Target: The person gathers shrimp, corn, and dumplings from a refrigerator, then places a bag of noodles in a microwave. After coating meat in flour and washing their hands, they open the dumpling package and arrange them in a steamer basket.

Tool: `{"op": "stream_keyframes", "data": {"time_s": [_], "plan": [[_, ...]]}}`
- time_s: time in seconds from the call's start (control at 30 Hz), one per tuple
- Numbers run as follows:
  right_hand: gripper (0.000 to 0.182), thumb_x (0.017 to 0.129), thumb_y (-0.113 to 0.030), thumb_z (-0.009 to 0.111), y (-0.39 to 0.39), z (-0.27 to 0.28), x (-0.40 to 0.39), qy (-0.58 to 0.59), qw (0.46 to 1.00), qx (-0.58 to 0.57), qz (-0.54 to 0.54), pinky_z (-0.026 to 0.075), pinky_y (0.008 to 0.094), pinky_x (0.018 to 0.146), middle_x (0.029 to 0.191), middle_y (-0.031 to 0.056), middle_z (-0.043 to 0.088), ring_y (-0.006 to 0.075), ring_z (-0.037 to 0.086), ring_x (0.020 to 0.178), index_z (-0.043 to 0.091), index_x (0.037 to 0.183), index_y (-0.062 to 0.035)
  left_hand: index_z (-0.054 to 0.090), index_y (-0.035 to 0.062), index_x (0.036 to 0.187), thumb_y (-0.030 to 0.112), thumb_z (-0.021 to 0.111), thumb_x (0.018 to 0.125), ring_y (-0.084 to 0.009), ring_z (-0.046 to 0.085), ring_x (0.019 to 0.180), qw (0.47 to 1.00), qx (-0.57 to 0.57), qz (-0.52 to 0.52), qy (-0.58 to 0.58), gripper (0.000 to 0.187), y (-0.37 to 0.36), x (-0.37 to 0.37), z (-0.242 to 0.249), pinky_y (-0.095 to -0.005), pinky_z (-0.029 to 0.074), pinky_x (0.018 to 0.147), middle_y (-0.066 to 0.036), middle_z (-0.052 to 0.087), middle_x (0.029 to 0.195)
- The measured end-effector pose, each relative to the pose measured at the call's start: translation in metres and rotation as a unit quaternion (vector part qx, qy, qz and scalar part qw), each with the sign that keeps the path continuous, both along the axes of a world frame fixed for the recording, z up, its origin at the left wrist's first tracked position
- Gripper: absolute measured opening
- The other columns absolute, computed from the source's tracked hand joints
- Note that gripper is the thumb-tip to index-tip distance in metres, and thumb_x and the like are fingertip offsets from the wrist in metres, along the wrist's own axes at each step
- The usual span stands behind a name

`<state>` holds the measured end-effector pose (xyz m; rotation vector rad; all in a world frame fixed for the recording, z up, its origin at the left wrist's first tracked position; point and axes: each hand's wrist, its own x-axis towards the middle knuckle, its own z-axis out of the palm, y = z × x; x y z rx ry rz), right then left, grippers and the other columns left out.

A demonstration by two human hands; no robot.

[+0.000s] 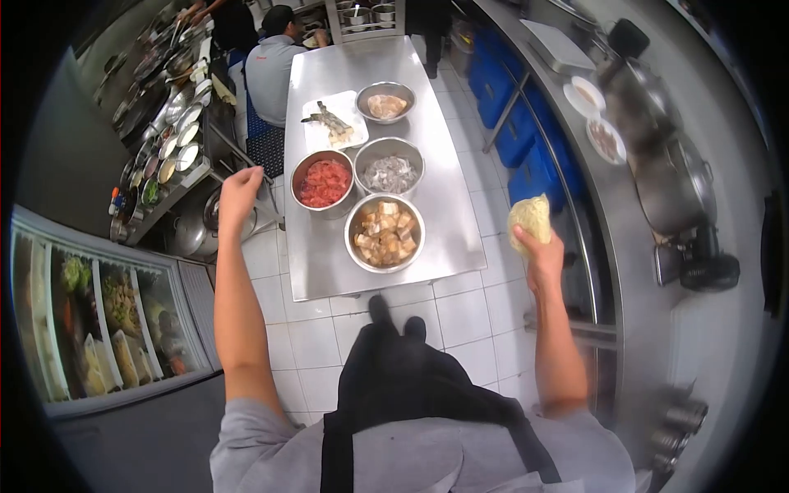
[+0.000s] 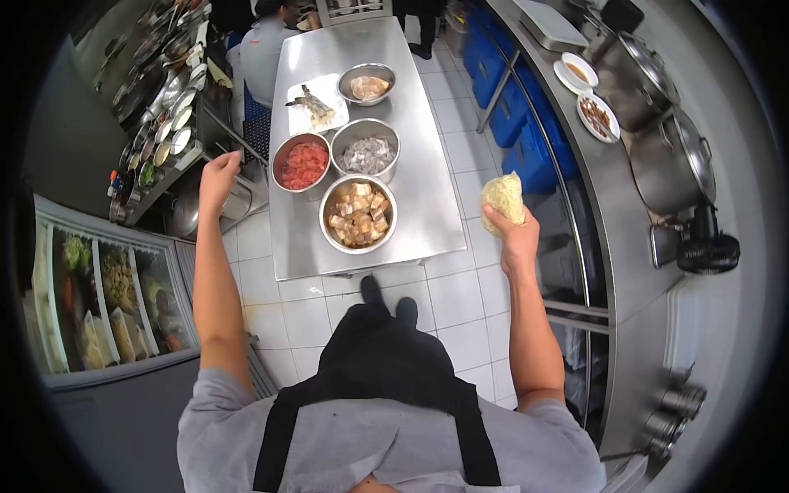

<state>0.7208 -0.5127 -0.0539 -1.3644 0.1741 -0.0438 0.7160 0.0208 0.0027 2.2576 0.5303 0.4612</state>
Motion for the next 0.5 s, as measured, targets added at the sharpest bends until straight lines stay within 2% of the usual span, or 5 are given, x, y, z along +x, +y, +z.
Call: {"op": "stream_keyframes", "data": {"time_s": [0.1, 0.2, 0.3, 0.47, 0.5], "plan": [[0.036, 0.076, -0.003, 0.078, -0.006, -0.006, 0.039, -0.028, 0.999, 0.007, -0.034, 0.047, 0.0271, 0.082, 0.100, 0.0085, 0.069, 0.0148, 0.064, 0.090, 0.065, 0.110, 0.0036, 0.068, -0.0048, 0.105, 0.035, 0.063, 0.088, -0.0191, 0.067, 0.084, 0.999, 0.006, -0.016, 0.042, 0.044, 0.011, 0.075, -0.017, -0.0318, 0.050, 0.078, -0.016, 0.071, 0.090], [0.037, 0.077, -0.002, 0.077, 0.004, -0.015, 0.069, -0.014, 1.000, 0.006, -0.025, 0.047, 0.0281, 0.083, 0.100, 0.0086, 0.069, 0.0155, 0.064, 0.090, 0.065, 0.111, 0.0038, 0.066, -0.0066, 0.107, 0.038, 0.064, 0.086, -0.0237, 0.067, 0.082, 0.986, -0.007, -0.015, 0.167, 0.049, 0.035, 0.152, -0.036, -0.0353, 0.051, 0.071, -0.016, 0.070, 0.091], [0.036, 0.077, -0.002, 0.077, 0.009, -0.015, 0.106, 0.026, 0.999, 0.009, -0.028, 0.048, 0.0294, 0.083, 0.100, 0.0092, 0.069, 0.0163, 0.064, 0.091, 0.065, 0.110, 0.0051, 0.059, -0.0082, 0.118, 0.039, 0.065, 0.083, -0.0323, 0.068, 0.080, 0.972, -0.063, 0.028, 0.224, 0.059, 0.050, 0.217, -0.068, -0.0398, 0.054, 0.061, -0.020, 0.066, 0.107], [0.036, 0.076, -0.002, 0.076, -0.027, -0.025, 0.219, 0.071, 0.997, 0.029, -0.002, 0.048, 0.0303, 0.082, 0.101, 0.0106, 0.068, 0.0182, 0.065, 0.090, 0.064, 0.109, 0.0069, 0.056, -0.0076, 0.122, 0.039, 0.064, 0.083, -0.0352, 0.068, 0.088, 0.948, -0.040, 0.083, 0.303, 0.061, 0.012, 0.285, -0.073, -0.0419, 0.057, 0.066, -0.021, 0.064, 0.114], [0.036, 0.076, -0.002, 0.076, -0.038, -0.032, 0.249, 0.085, 0.996, 0.035, 0.012, 0.048, 0.0305, 0.082, 0.101, 0.0112, 0.068, 0.0189, 0.065, 0.090, 0.064, 0.109, 0.0074, 0.051, -0.0037, 0.129, 0.039, 0.064, 0.084, -0.0395, 0.064, 0.098, 0.935, -0.065, 0.079, 0.340, 0.063, 0.008, 0.302, -0.075, -0.0463, 0.055, 0.076, -0.023, 0.059, 0.122]]}}
